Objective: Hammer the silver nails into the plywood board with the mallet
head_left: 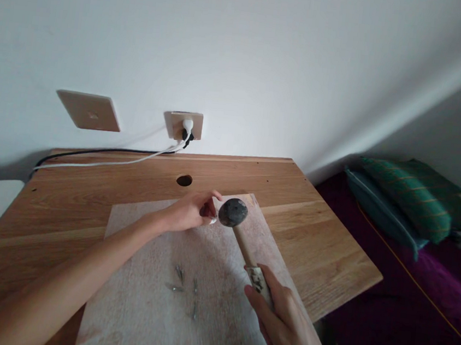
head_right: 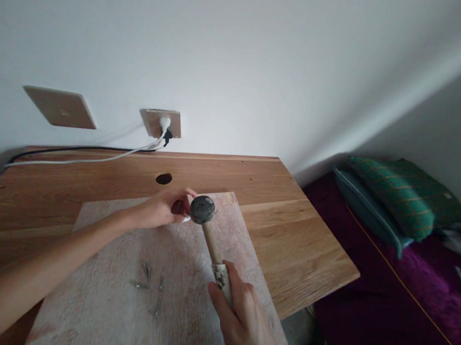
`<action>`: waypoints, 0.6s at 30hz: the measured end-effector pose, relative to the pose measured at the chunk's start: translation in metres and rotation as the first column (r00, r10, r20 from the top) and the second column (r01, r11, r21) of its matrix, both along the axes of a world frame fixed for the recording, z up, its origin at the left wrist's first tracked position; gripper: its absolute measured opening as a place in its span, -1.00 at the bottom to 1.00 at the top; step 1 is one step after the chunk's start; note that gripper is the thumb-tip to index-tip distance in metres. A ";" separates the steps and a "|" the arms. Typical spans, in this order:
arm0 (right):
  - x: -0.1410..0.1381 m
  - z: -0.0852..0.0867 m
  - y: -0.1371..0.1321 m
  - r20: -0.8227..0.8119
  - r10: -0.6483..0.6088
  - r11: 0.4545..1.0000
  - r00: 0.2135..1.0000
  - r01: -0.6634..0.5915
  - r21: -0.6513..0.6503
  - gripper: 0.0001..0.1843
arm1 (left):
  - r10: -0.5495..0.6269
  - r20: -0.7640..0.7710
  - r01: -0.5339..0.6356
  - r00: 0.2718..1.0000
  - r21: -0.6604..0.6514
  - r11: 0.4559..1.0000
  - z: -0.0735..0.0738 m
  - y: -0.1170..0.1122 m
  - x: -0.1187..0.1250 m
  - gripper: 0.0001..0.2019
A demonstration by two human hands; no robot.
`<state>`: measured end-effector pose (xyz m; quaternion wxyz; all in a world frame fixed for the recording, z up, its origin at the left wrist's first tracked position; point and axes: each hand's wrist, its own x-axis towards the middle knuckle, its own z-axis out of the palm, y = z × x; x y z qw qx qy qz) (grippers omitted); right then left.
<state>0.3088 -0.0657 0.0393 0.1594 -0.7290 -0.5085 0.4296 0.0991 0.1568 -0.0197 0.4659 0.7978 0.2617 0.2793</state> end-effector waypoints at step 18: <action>0.010 0.002 -0.019 -0.067 0.003 1.000 0.998 -0.003 0.002 -0.42 | -0.153 -0.617 0.533 0.772 0.497 0.684 0.059 -0.113 -0.013 -0.81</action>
